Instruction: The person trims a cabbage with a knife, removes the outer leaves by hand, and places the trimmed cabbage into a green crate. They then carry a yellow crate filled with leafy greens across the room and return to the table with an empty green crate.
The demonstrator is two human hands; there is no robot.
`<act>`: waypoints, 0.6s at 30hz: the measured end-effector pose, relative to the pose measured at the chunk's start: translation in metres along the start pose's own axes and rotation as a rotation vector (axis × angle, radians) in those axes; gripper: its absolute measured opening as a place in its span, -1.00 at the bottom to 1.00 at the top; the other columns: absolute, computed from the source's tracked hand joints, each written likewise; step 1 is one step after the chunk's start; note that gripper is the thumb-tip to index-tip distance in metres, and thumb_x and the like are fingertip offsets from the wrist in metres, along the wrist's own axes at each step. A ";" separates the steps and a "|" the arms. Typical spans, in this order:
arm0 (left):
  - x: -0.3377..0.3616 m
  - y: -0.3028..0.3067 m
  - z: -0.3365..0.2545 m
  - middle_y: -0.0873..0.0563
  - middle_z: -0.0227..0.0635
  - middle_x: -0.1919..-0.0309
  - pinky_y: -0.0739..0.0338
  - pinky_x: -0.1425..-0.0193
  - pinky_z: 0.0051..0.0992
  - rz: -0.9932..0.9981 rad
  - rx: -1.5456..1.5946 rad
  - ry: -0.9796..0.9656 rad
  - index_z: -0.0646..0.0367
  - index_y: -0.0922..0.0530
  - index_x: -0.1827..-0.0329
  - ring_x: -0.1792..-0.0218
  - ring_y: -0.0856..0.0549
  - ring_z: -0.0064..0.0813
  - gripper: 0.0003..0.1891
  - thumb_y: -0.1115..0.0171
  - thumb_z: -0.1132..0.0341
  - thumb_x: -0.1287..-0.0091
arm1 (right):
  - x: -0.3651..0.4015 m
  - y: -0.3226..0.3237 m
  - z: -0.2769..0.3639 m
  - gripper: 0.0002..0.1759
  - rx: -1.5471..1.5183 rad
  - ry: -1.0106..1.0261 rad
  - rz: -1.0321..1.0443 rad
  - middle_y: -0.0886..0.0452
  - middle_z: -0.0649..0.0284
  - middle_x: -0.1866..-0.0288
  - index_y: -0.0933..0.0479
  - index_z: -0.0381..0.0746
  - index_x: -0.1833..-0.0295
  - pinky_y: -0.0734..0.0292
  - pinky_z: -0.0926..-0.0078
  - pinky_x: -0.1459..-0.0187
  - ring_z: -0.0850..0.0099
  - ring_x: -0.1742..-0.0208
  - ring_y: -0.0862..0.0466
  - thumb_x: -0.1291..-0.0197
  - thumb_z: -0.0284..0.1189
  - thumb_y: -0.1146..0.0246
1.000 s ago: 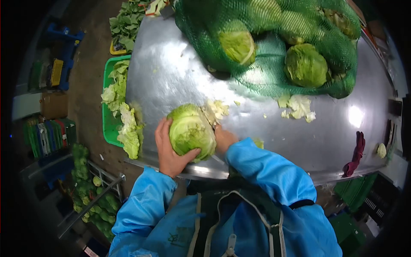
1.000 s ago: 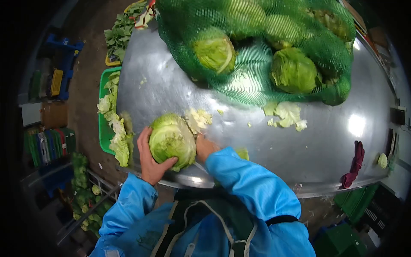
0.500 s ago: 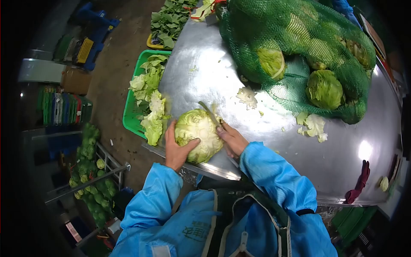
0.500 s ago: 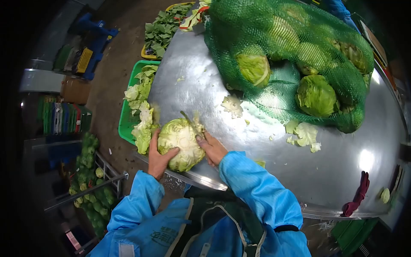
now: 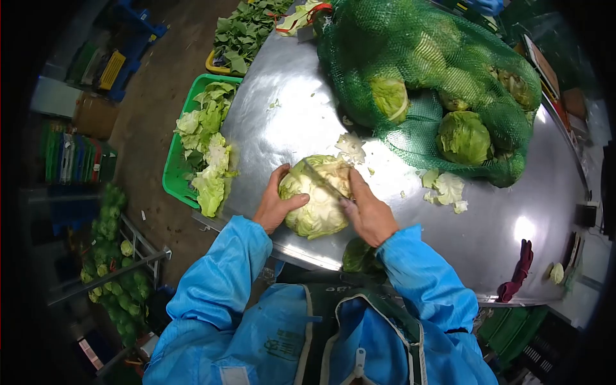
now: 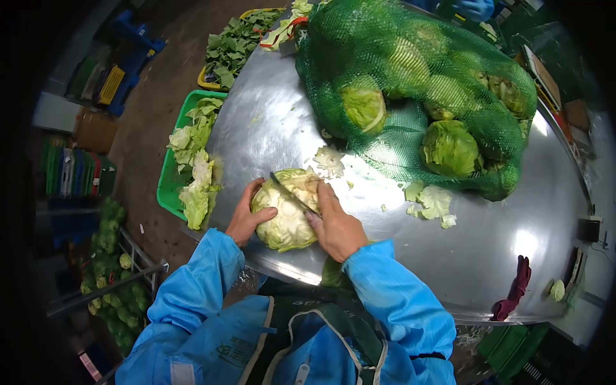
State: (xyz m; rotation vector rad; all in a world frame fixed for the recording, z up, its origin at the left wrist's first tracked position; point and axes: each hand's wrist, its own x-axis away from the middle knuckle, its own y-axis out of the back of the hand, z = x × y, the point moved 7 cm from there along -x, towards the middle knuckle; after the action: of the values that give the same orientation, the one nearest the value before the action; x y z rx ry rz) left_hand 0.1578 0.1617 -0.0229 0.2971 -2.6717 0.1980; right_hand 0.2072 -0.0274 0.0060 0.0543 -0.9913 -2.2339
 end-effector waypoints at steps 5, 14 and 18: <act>0.005 -0.001 0.016 -0.29 0.07 -0.22 -0.39 -0.26 -0.33 -0.180 -0.164 -0.050 0.40 -0.04 -0.40 -0.23 -0.40 -0.18 0.05 -0.53 0.22 0.10 | -0.018 0.002 0.004 -0.27 -0.030 0.023 0.113 -0.11 -0.15 -0.44 0.11 -0.29 -0.48 -0.44 0.21 -0.15 -0.09 -0.21 -0.45 -0.37 -0.16 0.03; -0.004 -0.016 0.005 -0.31 0.06 -0.18 -0.38 -0.25 -0.32 -0.095 -0.323 -0.068 0.44 -0.08 -0.35 -0.20 -0.41 -0.17 0.05 -0.55 0.15 0.13 | -0.017 0.035 -0.007 -0.29 -0.070 -0.147 0.086 -0.35 -0.31 -0.24 0.06 -0.24 -0.48 -0.42 0.22 -0.19 -0.09 -0.17 -0.50 -0.36 -0.20 -0.02; -0.010 -0.021 -0.003 -0.33 0.05 -0.16 -0.39 -0.24 -0.32 -0.099 -0.464 -0.160 0.44 -0.11 -0.33 -0.17 -0.44 -0.17 0.03 -0.55 0.14 0.13 | -0.021 0.005 -0.020 -0.27 -0.053 -0.007 0.115 -0.08 -0.28 -0.42 0.11 -0.19 -0.50 -0.40 0.17 -0.21 -0.19 -0.19 -0.44 -0.37 -0.11 0.04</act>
State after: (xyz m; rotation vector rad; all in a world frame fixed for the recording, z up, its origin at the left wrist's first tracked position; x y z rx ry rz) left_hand 0.1725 0.1439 -0.0225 0.3030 -2.7481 -0.4891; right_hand 0.2319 -0.0303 -0.0096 -0.0337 -0.9156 -2.1549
